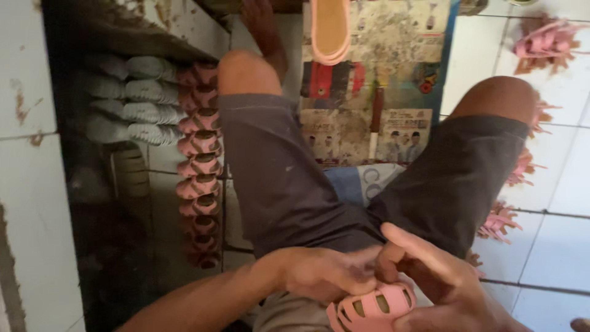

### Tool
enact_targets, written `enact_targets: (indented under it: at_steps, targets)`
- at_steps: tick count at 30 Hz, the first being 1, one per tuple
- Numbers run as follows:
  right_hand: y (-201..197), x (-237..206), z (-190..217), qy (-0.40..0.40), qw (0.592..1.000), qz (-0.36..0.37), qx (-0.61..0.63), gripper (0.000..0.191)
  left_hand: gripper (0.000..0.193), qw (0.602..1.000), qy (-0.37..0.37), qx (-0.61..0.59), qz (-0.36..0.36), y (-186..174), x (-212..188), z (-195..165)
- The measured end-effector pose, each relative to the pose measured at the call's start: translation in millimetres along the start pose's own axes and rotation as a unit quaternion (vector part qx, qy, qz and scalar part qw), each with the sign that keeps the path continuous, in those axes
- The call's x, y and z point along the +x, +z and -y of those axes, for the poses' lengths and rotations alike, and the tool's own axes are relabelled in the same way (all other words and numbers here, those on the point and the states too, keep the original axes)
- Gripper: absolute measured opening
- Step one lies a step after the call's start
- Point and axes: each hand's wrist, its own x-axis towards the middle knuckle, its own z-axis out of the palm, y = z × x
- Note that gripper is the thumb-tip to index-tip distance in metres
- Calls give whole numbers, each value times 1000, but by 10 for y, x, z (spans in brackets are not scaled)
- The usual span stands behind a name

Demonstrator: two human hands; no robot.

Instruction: The person sits on the floor assembling pink sandals. They fit the strap upper onto a sole, press and adjust the straps, insert a wooden last into a sandal, stretch the upper over the last, then remove the last and hold up the finished sandal.

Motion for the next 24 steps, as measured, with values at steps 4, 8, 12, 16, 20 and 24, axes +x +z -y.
enact_targets:
  at_steps: [4, 8, 12, 16, 20, 24]
  targets:
    - [-7, 87, -84, 4, 997, -75, 29, 98, 72, 936, 128, 269, -188, 197, -163, -17]
    - [46, 339, -161, -3, 979, -160, -130, 88, 58, 866, 163, 379, -283, 425, -247, 2]
    - [65, 546, -93, -120, 956, -171, -206, 86, 42, 860, 257, 228, -376, 324, -168, -175]
    - [125, 658, -20, -217, 857, -203, -421, 95, 35, 827, 411, 148, -353, 138, -21, -294]
    - [146, 744, -48, -224, 798, -285, -481, 63, 34, 801, 449, 144, -370, 110, 163, -295]
    - [-16, 804, -49, -204, 789, -301, -496, 50, 33, 773, 487, 121, -387, 122, 346, -336]
